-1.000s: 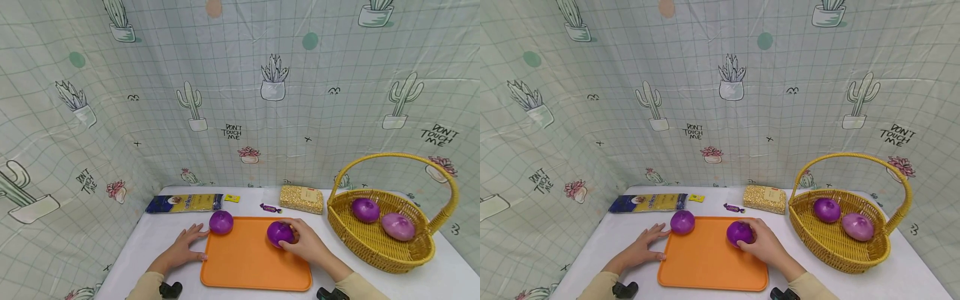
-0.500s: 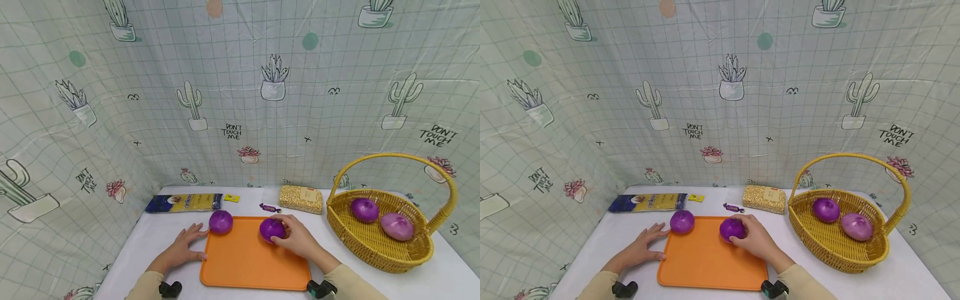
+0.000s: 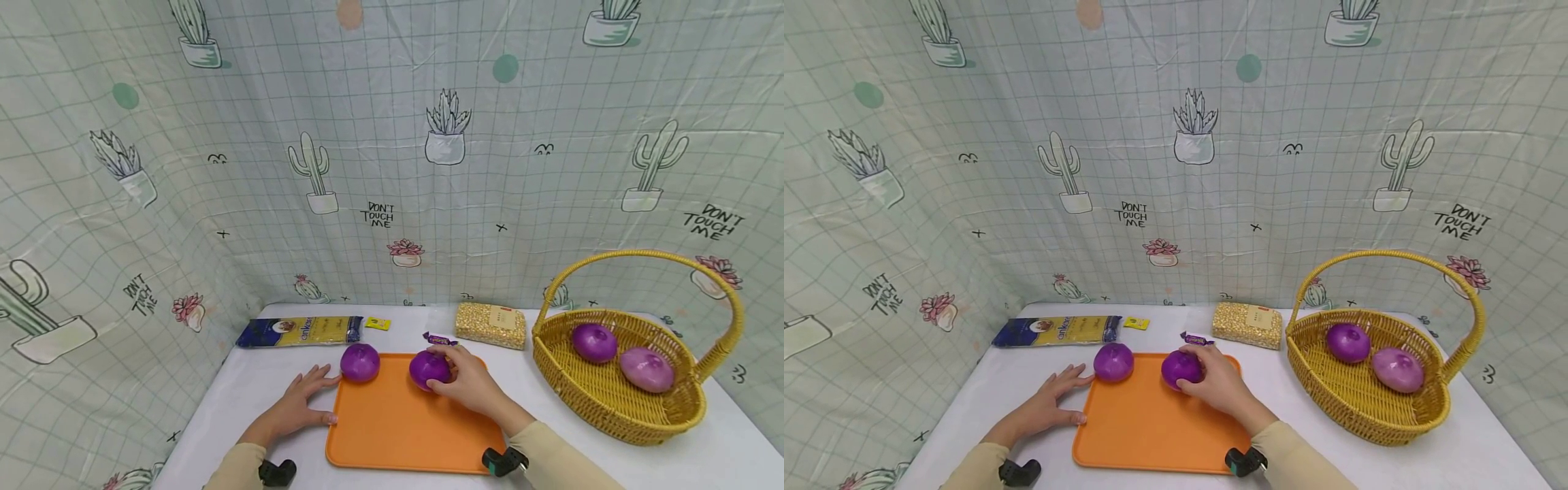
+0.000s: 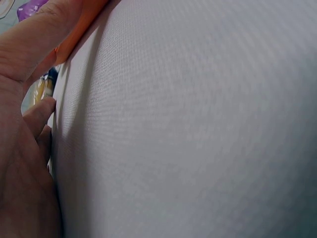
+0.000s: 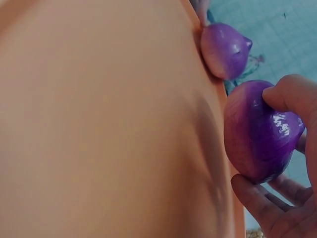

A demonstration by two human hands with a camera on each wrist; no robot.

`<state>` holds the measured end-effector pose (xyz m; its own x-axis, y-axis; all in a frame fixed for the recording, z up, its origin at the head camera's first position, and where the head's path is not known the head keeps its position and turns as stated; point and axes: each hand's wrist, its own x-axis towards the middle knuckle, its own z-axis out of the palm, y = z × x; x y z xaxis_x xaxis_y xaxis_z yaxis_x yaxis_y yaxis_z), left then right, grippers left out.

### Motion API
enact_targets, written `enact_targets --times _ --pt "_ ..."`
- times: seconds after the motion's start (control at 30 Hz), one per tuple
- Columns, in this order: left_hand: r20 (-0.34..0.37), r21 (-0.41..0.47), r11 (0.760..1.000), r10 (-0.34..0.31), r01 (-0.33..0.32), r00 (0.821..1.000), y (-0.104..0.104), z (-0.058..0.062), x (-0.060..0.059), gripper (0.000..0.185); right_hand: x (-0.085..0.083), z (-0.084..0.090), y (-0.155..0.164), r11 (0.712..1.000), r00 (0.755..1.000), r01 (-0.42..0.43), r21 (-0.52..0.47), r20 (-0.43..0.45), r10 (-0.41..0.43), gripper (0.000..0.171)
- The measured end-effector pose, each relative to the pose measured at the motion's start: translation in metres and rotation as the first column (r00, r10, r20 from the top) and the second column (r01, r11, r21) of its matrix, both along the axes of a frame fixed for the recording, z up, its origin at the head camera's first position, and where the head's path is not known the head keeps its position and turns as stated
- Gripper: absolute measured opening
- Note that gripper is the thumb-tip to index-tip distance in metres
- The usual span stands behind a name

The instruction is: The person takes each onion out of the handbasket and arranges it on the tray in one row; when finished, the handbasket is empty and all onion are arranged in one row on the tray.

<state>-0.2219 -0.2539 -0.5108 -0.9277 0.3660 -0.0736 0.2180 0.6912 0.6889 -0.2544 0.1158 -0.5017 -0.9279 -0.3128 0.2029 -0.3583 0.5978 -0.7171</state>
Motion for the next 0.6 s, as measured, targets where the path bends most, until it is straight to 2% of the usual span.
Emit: enact_targets --times 0.6 --pt "-0.002 0.011 1.000 -0.003 0.003 1.000 -0.001 -0.005 -0.003 0.083 -0.014 -0.006 -0.025 1.000 1.000 -0.018 -0.001 0.011 0.018 0.057"
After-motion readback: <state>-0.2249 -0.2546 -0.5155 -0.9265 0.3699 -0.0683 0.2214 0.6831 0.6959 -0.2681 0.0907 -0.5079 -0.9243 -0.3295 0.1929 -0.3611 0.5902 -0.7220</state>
